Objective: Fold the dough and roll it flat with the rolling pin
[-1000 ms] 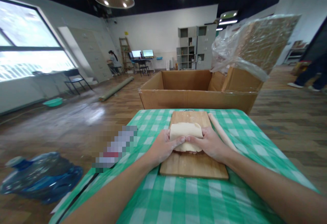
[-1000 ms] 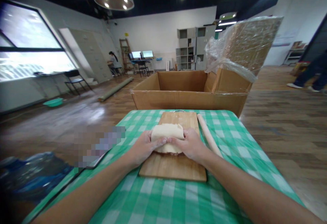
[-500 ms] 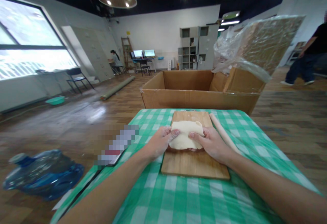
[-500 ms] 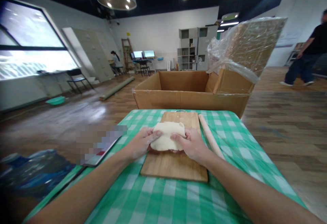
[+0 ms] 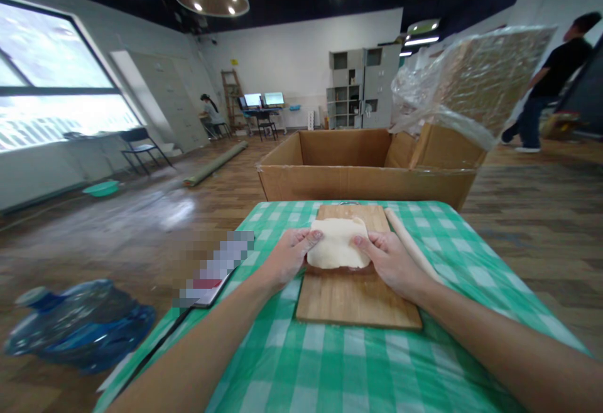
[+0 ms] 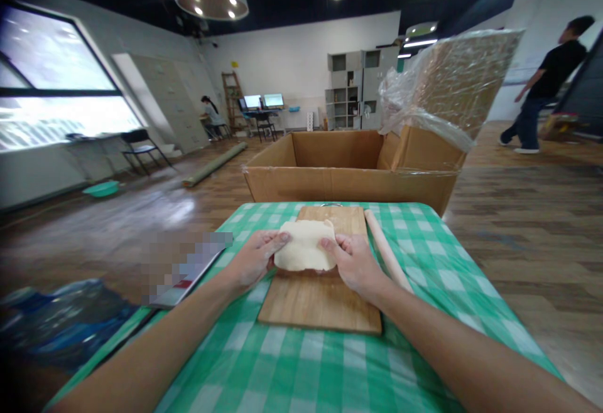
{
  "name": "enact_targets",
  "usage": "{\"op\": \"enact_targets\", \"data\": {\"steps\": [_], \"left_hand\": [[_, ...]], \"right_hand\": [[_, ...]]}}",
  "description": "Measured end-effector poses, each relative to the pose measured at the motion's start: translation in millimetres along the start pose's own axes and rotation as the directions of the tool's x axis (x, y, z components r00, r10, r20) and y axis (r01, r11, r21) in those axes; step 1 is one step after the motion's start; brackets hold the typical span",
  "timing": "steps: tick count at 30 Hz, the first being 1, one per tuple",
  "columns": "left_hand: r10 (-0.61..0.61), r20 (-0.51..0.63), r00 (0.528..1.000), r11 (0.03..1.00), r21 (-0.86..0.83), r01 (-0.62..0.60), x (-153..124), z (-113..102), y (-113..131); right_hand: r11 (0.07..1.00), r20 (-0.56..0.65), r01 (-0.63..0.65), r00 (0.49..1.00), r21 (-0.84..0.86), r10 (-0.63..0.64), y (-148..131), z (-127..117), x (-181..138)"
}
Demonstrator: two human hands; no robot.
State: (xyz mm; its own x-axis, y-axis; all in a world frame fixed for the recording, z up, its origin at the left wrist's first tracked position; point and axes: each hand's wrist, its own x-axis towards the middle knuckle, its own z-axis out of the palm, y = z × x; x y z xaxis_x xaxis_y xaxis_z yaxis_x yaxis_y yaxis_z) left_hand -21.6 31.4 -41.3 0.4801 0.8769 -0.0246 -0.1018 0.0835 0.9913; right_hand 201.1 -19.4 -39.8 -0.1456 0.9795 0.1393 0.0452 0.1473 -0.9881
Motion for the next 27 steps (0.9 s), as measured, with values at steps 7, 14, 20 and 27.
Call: {"op": "enact_targets", "data": {"steps": [7,14,20,27], "left_hand": [[-0.017,-0.031,0.999,0.997,-0.07,0.015,-2,2,7],[0.066,0.081,0.995,0.994,0.078,-0.072,-8,11,10],[0.118,0.009,0.993,0.976,0.18,-0.118,-13,33,2],[0.079,-0.032,0.996,0.987,0.142,-0.074,-7,25,0]], "right_hand": [[0.99,0.087,-0.037,0.996,0.134,0.025,1,1,3],[0.999,0.046,-0.009,0.999,0.037,0.007,3,-2,1],[0.997,0.038,0.033,0.999,-0.075,-0.03,1,-4,-3],[0.991,0.068,0.08,0.995,-0.111,-0.073,1,-4,-1]]}}
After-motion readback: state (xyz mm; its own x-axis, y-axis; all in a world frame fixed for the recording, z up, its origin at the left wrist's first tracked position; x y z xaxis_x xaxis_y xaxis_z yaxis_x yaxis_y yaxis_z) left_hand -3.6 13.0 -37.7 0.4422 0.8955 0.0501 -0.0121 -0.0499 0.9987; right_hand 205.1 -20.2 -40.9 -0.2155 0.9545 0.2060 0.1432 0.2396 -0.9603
